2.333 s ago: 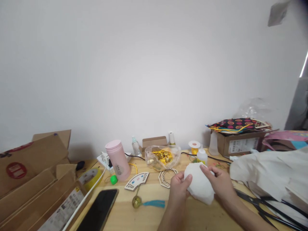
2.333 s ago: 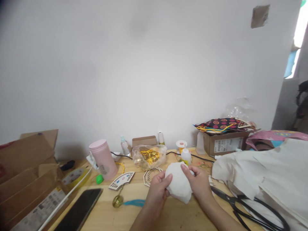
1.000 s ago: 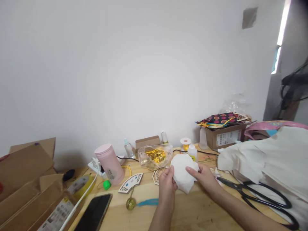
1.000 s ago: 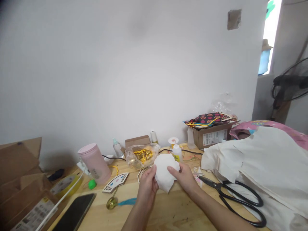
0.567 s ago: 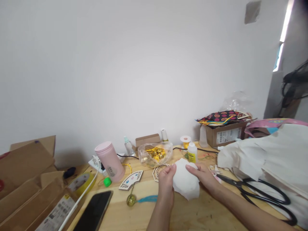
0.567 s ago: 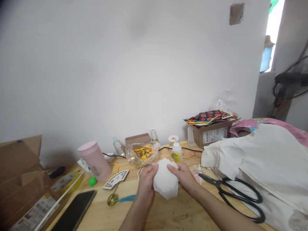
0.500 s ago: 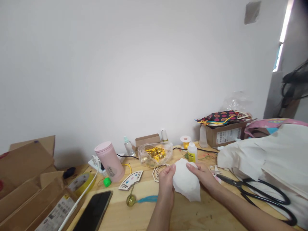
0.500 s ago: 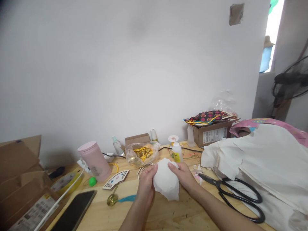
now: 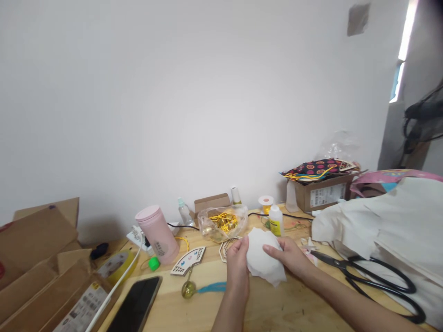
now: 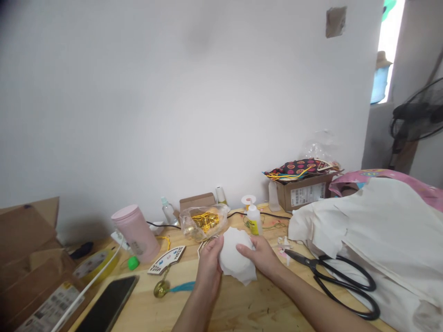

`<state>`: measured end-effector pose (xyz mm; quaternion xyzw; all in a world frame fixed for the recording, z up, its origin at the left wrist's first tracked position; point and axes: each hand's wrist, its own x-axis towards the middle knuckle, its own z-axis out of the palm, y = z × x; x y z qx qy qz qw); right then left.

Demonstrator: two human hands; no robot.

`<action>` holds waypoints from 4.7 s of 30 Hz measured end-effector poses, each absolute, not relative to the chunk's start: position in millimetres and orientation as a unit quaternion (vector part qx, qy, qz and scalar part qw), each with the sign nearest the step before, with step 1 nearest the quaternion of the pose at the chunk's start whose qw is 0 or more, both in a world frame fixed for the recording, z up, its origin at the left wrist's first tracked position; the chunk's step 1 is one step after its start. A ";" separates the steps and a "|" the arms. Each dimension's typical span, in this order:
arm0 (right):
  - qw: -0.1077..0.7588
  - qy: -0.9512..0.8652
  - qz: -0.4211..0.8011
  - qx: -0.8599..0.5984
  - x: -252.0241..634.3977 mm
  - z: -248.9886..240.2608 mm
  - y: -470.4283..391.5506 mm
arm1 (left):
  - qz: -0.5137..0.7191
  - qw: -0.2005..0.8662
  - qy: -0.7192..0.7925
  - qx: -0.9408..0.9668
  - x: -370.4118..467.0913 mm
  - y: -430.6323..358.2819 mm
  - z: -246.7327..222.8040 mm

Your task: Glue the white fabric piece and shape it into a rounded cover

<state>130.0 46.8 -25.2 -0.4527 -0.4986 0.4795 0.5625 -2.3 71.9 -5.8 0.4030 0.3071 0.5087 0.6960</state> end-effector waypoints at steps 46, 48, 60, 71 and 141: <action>0.634 -0.431 0.424 -0.482 138.7 -23.0 51.4 | 0.476 0.639 0.355 0.490 1.9 77.0 -12.2; 0.635 -0.429 0.417 -0.488 139.7 -23.9 52.0 | 0.465 0.644 0.350 0.496 2.4 76.9 -14.0; 0.626 -0.450 0.418 -0.481 136.1 -22.5 50.3 | 0.474 0.618 0.376 0.501 0.0 78.5 -14.9; 0.625 -0.436 0.463 -0.452 135.0 -16.2 45.1 | 0.453 0.642 0.353 0.508 -1.9 76.6 -17.5; 0.617 -0.440 0.450 -0.473 135.1 -16.4 50.3 | 0.481 0.638 0.368 0.476 -0.2 78.6 -12.4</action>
